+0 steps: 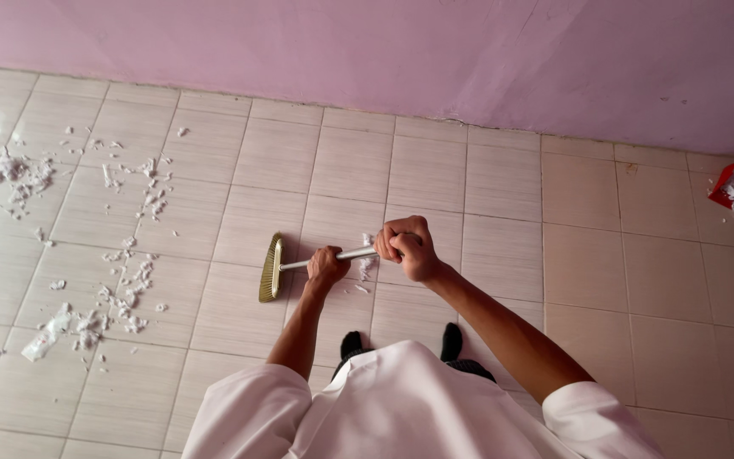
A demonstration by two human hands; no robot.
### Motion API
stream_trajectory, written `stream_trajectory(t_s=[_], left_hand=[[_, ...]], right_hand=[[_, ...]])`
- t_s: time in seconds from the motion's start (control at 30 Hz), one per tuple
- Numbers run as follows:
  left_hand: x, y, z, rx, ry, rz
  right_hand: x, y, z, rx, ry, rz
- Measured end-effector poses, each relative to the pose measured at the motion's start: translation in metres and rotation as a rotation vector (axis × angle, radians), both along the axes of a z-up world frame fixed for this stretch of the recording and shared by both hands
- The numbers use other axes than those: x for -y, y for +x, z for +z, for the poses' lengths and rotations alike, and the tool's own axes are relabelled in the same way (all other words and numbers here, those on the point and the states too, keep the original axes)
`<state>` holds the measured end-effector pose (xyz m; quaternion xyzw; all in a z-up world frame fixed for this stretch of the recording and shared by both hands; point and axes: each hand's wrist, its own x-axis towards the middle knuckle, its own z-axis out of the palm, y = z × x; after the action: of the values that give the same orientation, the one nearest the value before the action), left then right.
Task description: The person sweeps pieces of white debris from the floor into a red dustpan using a small broom and then carries the dustpan to a different location.
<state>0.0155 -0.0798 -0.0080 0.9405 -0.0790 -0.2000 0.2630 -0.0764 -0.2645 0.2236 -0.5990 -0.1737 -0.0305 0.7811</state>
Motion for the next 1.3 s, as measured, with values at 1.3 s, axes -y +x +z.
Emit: stream_trajectory(t_s=[1.3], left_hand=[[0.374,-0.168,0.058,-0.078,-0.277,-0.243]], right_hand=[[0.408,-0.182,0.104,-0.007,-0.042,-0.036]])
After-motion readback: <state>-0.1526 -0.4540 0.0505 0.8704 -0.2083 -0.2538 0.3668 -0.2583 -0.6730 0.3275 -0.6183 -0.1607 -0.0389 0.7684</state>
